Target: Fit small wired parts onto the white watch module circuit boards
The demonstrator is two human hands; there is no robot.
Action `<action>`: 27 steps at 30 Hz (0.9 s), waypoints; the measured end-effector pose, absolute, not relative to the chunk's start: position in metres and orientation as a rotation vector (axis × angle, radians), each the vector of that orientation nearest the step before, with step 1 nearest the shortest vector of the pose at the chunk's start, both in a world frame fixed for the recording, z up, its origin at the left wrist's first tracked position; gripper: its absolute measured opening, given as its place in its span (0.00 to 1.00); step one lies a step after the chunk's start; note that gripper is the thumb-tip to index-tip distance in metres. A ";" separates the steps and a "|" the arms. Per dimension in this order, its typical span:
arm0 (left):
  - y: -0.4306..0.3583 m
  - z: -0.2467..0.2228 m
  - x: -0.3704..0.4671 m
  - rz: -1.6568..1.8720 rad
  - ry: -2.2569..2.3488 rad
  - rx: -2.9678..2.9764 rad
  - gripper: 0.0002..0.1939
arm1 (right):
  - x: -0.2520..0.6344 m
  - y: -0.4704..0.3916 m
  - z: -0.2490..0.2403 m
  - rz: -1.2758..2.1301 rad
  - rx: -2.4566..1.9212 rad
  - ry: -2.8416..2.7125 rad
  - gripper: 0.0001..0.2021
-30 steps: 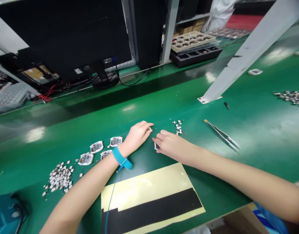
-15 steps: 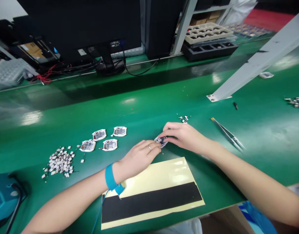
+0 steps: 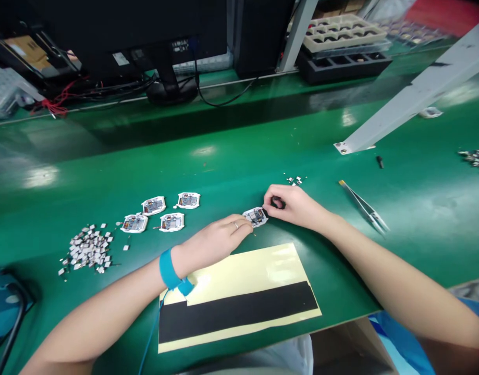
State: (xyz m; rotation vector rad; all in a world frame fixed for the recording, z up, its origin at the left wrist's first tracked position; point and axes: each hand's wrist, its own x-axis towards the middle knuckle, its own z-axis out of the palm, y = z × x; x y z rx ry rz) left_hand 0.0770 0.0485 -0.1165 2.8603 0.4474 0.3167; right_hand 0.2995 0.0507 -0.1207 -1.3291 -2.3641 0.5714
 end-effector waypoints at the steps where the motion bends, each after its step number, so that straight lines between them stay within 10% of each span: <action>1: 0.050 -0.115 0.077 0.329 0.468 2.823 0.10 | 0.303 0.050 -0.122 0.589 -1.350 -2.339 0.02; 7: 0.058 -0.113 0.088 0.575 0.672 2.760 0.09 | 0.305 0.041 -0.127 0.851 -1.258 -2.303 0.22; 27: 0.056 -0.125 0.107 0.486 0.659 3.129 0.09 | 0.300 0.041 -0.145 0.773 -1.143 -2.161 0.17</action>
